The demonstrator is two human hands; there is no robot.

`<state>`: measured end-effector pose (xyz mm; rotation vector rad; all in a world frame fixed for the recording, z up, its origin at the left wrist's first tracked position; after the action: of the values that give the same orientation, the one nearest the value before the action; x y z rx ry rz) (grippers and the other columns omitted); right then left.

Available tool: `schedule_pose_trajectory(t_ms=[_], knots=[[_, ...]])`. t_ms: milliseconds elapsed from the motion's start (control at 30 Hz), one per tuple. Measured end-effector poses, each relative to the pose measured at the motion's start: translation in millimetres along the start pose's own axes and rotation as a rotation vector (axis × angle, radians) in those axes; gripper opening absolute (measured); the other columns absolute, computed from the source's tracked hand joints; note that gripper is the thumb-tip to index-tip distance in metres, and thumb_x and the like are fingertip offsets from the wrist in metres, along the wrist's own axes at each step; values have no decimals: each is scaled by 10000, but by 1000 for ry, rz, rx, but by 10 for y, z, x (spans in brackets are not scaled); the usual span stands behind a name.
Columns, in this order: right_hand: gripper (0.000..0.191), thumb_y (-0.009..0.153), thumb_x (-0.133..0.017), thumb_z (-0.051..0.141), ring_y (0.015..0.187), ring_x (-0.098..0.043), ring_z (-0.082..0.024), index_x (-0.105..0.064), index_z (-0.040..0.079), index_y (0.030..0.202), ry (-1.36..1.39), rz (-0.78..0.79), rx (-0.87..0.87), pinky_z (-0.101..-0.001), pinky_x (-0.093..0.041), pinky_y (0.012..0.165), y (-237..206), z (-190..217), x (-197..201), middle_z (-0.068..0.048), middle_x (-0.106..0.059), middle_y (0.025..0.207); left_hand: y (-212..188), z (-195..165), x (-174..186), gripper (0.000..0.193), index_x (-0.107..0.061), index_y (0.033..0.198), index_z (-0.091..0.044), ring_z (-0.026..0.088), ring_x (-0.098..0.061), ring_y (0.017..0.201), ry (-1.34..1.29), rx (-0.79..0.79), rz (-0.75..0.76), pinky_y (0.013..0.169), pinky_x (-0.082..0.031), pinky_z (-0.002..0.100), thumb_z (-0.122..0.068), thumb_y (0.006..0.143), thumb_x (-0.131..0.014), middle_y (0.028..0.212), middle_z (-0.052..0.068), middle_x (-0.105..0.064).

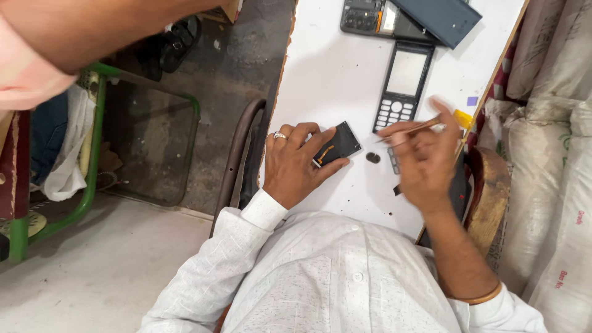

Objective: The person uses a small metal tool to pry and adjust a ribbon cable on a black electronic component. The person repeatedly lifts and presses the cable connector while holding the component steady on a white workbench.

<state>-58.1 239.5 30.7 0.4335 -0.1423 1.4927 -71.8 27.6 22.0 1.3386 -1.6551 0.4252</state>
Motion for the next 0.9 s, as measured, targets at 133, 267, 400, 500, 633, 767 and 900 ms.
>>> schedule_pose_trajectory(t_ms=[133,267,400,500,633,767,900], knots=[[591,1167,-564,100,751,-706,-201,-168,125,1605,269,-132,14,-311,-645,724,312,-234,503,-117,-674,892,-135,9,-182,570,-753,1186,-156,207,-522,909,2,-8,-10,833,-376,415,-567,799,-831,1087,-10,-595],[352,1130,-556,53,633,-585,-131,-481,57,1474,223,-259,-73,-235,-454,524,980,-392,1081,-38,-634,873,-66,32,-101,578,-753,1189,-155,206,-517,903,-9,3,6,832,-371,409,-578,802,-823,1090,-7,-594],[195,1071,-631,30,698,-530,-69,-690,19,1256,-80,-284,-23,-216,-414,596,1749,-443,1447,13,-634,893,25,-40,5,575,-754,1187,-156,205,-515,897,1,-11,-23,833,-374,409,-577,801,-821,1086,-5,-592],[188,990,-790,49,746,-512,-72,-686,14,1143,-397,-247,86,-232,-445,687,1885,-369,1322,19,-586,893,-36,15,27,565,-754,1178,-165,205,-521,908,3,10,-4,838,-383,408,-581,801,-815,1080,-10,-593],[299,867,-887,184,756,-540,-88,-674,33,1013,-642,-267,163,-245,-458,668,2027,-228,1195,20,-605,864,-69,69,22,564,-751,1185,-167,201,-528,916,-4,22,12,827,-383,407,-582,808,-813,1081,-10,-599],[333,843,-925,207,780,-637,-106,-687,16,975,-738,-279,291,-233,-544,632,2023,-51,1115,-19,-672,912,-79,53,58,557,-751,1179,-168,205,-530,924,-2,14,-3,826,-385,408,-579,808,-810,1081,-6,-600],[398,796,-947,275,736,-694,-154,-721,11,988,-822,-308,303,-323,-559,612,2059,55,1025,-57,-717,874,-80,47,82,559,-753,1177,-169,208,-530,920,-7,16,-9,811,-382,410,-581,802,-810,1074,-7,-600]])
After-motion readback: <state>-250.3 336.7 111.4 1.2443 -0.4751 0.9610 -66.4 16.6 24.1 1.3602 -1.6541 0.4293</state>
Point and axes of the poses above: each hand's wrist, its own y-axis towards the middle knuckle, its own x-axis out of the back of the hand, z = x × y, the point moved 8 cm from there along y, towards the middle knuckle
